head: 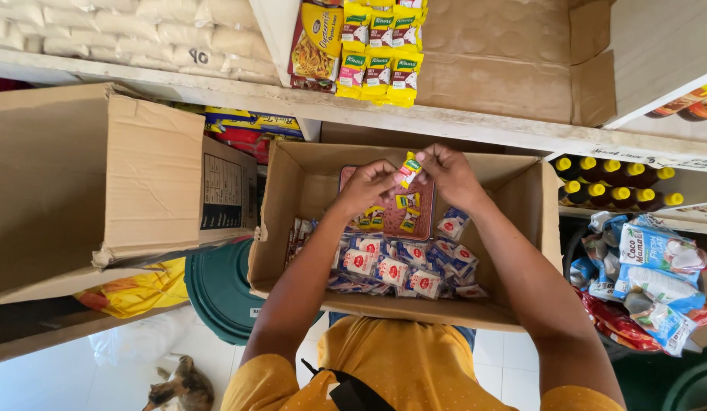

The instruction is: Organizing and stocking small seasoning packets from a box onto retail shelves.

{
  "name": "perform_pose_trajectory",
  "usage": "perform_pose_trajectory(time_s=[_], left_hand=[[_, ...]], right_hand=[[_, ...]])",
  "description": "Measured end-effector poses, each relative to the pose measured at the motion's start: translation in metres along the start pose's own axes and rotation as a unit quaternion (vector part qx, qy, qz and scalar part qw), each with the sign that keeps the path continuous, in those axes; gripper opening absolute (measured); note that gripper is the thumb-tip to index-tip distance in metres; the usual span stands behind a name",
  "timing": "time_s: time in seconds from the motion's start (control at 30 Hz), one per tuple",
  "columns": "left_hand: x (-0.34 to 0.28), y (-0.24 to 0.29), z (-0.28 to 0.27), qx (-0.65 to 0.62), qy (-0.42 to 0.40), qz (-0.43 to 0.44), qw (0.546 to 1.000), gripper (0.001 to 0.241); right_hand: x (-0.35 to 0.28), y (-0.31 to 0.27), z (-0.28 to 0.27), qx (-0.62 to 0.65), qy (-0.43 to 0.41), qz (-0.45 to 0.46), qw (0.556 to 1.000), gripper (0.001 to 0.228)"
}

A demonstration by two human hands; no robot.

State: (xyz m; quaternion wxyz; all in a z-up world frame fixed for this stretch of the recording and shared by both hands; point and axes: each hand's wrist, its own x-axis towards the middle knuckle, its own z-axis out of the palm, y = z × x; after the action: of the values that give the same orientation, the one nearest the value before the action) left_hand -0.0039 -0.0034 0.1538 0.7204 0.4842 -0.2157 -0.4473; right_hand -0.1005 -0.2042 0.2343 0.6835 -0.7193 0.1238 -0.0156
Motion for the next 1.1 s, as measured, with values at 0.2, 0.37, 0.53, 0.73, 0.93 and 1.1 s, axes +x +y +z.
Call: perform_pose_trajectory(time_s=[0.2, 0.37, 0.53, 0.73, 0.93, 1.1], left_hand=[[-0.023, 0.04, 0.042, 0.043, 0.07, 0.088, 0.993, 0.018], [-0.048, 0.048, 0.058, 0.029, 0.068, 0.096, 0.993, 0.019], [-0.057, 0.071, 0.078, 0.012, 0.076, 0.139, 0.987, 0.015], [-0.031, 0.138, 0.1, 0.024, 0.122, 0.257, 0.958, 0.012], [0.013, 0.223, 0.1, 0.183, 0.144, 0.342, 0.911, 0.012], [0.057, 0.286, 0.087, 0.381, 0.193, 0.359, 0.83, 0.024]], right_hand=[[-0.015, -0.033, -0.001, 0.155, -0.033, 0.025, 0.987, 0.019], [-0.028, -0.051, 0.004, 0.055, -0.019, -0.004, 0.998, 0.022], [-0.041, -0.088, 0.012, 0.001, 0.008, -0.027, 1.0, 0.023], [-0.017, -0.154, -0.002, -0.017, 0.052, -0.094, 0.994, 0.02], [0.048, -0.211, -0.023, -0.027, 0.061, -0.152, 0.986, 0.022], [0.118, -0.235, -0.042, -0.027, 0.092, -0.132, 0.987, 0.025]])
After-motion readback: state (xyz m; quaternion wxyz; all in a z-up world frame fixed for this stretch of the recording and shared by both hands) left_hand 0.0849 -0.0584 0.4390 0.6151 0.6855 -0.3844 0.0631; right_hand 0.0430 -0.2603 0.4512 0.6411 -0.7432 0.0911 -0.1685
